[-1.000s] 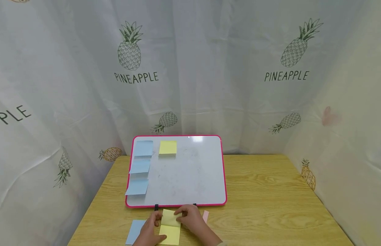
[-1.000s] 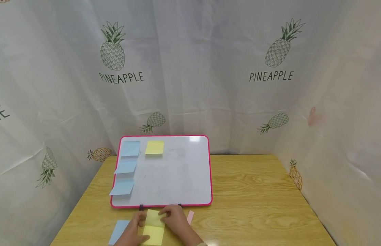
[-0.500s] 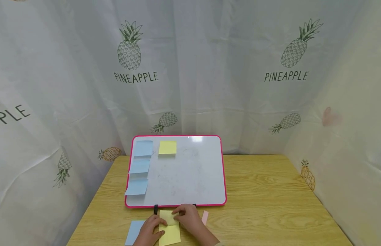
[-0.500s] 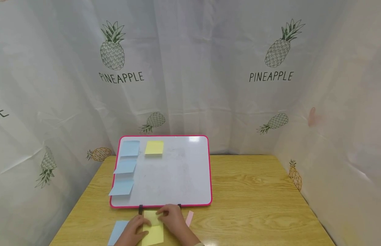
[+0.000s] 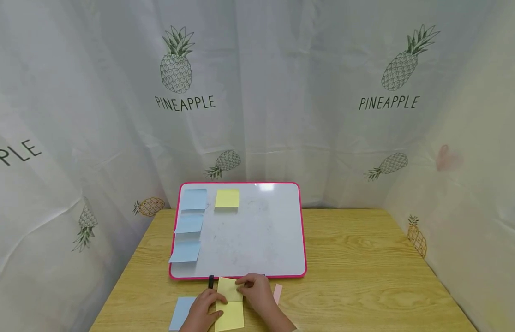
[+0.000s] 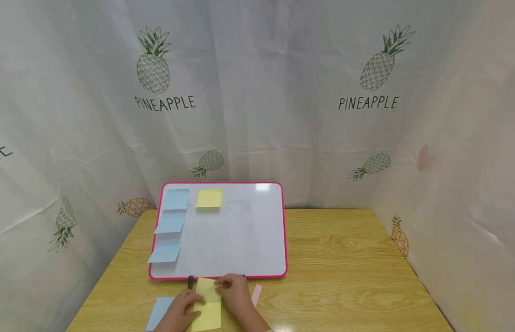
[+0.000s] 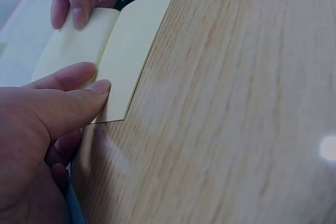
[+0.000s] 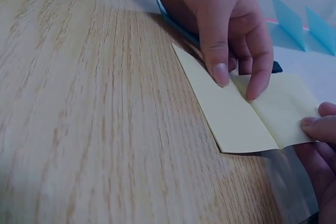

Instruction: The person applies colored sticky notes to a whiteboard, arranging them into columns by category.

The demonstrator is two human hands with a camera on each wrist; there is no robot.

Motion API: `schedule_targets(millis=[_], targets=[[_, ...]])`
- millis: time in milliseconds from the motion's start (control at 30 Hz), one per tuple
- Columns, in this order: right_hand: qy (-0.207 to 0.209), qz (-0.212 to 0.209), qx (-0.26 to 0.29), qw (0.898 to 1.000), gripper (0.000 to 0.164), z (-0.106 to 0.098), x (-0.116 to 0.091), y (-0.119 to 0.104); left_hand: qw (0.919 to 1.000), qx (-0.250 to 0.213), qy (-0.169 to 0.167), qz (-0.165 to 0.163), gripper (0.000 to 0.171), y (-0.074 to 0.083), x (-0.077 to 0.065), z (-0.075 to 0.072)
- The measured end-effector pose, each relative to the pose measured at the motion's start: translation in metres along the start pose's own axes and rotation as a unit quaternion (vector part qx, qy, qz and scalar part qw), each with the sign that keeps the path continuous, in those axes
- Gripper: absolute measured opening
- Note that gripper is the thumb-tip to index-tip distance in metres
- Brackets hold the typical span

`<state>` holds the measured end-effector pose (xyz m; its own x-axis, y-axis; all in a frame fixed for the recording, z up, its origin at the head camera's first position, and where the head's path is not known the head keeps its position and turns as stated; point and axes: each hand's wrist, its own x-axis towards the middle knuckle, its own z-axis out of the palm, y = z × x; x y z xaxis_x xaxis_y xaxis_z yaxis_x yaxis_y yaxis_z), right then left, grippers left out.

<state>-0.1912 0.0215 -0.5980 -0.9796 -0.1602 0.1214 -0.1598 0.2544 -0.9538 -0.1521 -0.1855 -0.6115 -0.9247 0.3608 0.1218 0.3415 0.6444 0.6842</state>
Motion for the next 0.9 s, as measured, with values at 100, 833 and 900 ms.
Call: schedule_targets(millis=[100,833,900], targets=[[0.010,0.003,-0.001,1.000,0.017,-0.0001,0.0002,-0.0007,1.0000,0.002,0.002,0.003,0.022,0.0002,0.0003,0.0005],[0.050,0.026,0.050,0.997,0.015,-0.0048,0.0063,-0.0042,0.9998,-0.002,0.007,-0.019,0.030,0.0052,0.0009,-0.0009],[0.053,0.028,0.057,0.997,0.015,-0.0063,0.0069,-0.0052,0.9998,-0.002,0.007,-0.021,0.030,0.0055,0.0008,-0.0013]])
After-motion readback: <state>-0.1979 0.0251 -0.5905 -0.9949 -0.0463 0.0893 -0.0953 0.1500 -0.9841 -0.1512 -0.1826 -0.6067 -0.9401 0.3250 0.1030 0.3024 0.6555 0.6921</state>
